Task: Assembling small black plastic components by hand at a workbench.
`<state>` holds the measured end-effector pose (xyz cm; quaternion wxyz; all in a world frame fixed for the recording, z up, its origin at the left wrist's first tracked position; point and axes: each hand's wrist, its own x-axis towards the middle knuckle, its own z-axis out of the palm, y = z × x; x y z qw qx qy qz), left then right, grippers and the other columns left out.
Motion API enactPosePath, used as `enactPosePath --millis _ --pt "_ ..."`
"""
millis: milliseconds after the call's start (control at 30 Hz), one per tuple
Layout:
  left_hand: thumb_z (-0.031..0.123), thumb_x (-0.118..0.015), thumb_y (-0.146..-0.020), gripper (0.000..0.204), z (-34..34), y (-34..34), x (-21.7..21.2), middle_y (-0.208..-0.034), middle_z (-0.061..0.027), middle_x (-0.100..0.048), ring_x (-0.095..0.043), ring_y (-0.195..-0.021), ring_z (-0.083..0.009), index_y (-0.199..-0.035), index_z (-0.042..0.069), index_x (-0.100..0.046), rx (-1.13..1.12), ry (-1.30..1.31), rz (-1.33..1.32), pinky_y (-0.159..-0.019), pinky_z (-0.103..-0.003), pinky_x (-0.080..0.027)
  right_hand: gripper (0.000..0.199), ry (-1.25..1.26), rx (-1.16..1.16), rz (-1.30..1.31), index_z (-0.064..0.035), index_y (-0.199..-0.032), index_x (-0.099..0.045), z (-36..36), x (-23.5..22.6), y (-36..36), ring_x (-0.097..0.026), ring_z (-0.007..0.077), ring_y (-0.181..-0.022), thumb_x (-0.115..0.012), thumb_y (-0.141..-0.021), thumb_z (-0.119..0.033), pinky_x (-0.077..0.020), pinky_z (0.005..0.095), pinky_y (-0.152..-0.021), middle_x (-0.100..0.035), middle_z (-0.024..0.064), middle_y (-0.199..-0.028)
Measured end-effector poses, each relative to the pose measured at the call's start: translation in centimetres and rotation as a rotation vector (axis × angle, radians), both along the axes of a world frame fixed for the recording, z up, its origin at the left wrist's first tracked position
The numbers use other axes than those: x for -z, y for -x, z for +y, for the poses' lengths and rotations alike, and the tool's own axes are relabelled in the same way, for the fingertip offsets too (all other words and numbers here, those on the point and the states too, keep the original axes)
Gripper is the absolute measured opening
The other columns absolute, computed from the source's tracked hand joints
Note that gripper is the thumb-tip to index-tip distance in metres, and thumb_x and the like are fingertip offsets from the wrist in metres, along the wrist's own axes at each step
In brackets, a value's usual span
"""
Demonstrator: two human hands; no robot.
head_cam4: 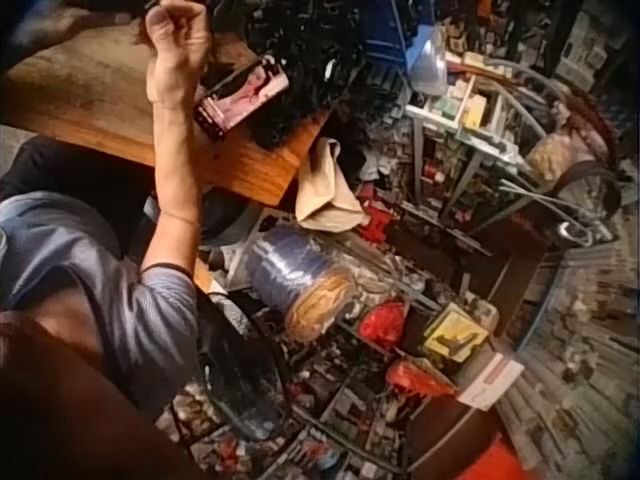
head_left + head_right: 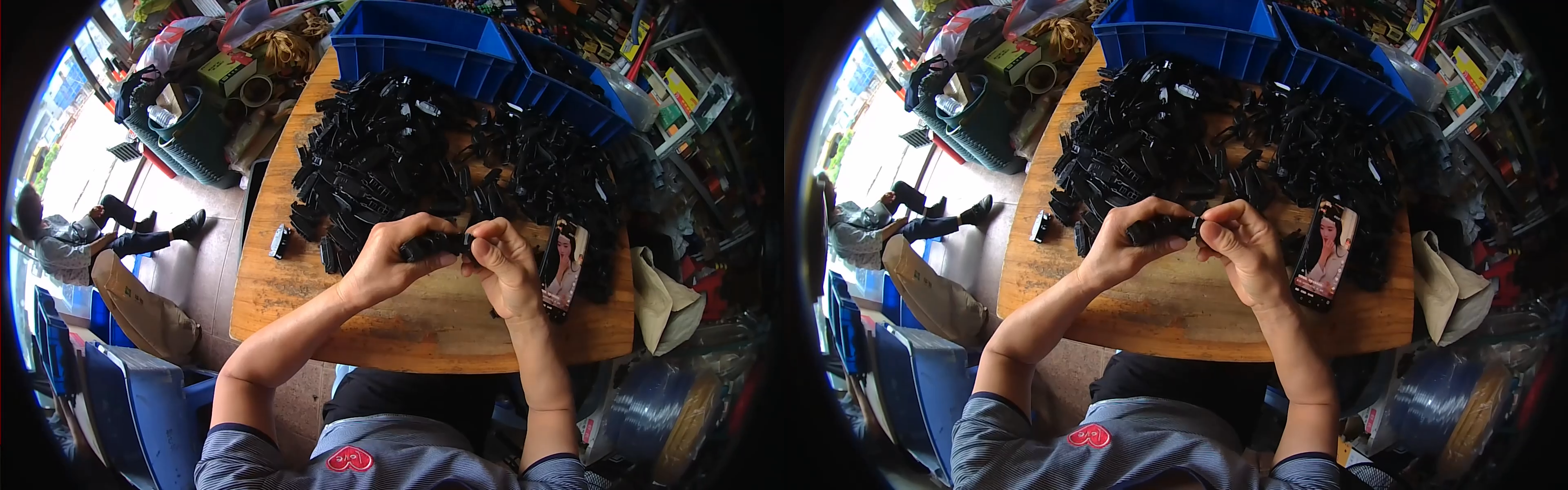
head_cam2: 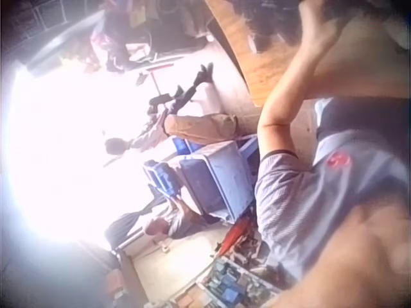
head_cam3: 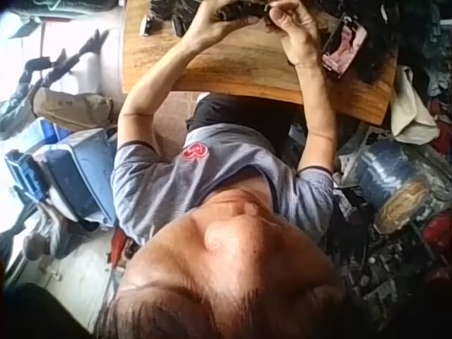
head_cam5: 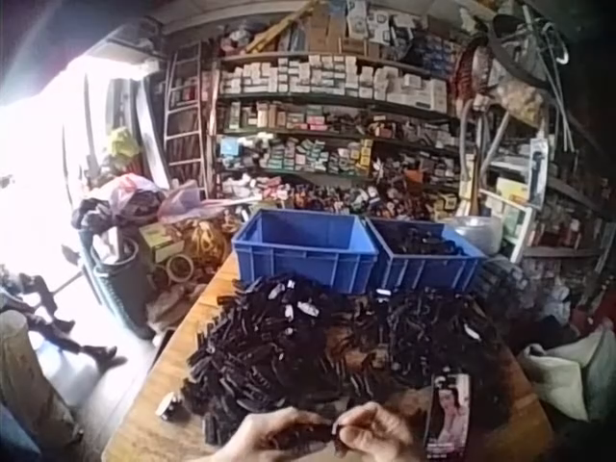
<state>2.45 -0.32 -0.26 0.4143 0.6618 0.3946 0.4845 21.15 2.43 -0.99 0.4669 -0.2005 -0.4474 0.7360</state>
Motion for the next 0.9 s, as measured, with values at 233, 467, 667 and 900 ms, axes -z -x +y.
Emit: enactPosePath --millis 233,467,667,900 --pt "0.011 -0.071 -0.076 0.029 -0.3 0.0 0.0 -0.085 -0.0047 -0.063 -0.057 -0.076 -0.0098 -0.101 0.001 -0.060 -0.019 -0.013 -0.018 -0.068 -0.024 -0.047 0.010 0.068 -0.057 0.015 -0.0091 -0.089 -0.056 0.1 0.2 0.1 -0.058 0.0124 -0.068 -0.062 -0.084 -0.014 -0.0506 0.0258 -0.059 -0.057 0.0020 -0.088" --pt "0.008 -0.072 -0.073 0.029 0.1 0.6 -0.4 -0.084 -0.0083 -0.063 -0.061 -0.074 -0.0155 -0.099 0.001 -0.061 0.017 -0.240 0.108 -0.067 -0.025 -0.047 0.011 0.129 -0.251 0.038 -0.0085 -0.089 -0.056 0.8 0.9 -0.7 -0.056 0.0096 -0.070 -0.064 -0.083 -0.012 -0.0513 0.0264 -0.055 -0.056 0.0004 -0.078" --pt "0.011 -0.069 -0.077 0.026 0.1 0.6 -0.3 -0.080 -0.0068 -0.062 -0.060 -0.072 -0.0143 -0.098 -0.001 -0.060 0.111 0.060 -0.020 -0.065 -0.026 -0.048 0.027 0.204 -0.095 -0.066 -0.0065 -0.108 -0.054 -0.4 0.5 0.9 -0.054 0.0090 -0.080 -0.061 -0.086 -0.020 -0.0480 0.0240 -0.066 -0.053 0.0035 -0.105" --pt "0.014 -0.068 -0.079 0.039 -0.1 -0.8 0.6 -0.094 -0.0104 -0.062 -0.063 -0.083 -0.0188 -0.109 -0.004 -0.050 0.267 0.491 -0.336 -0.077 -0.032 -0.053 0.025 -0.274 0.124 -0.335 -0.0035 -0.105 -0.052 -0.6 0.9 1.5 -0.051 0.0061 -0.081 -0.057 -0.089 -0.022 -0.0433 0.0197 -0.067 -0.050 0.0017 -0.105"
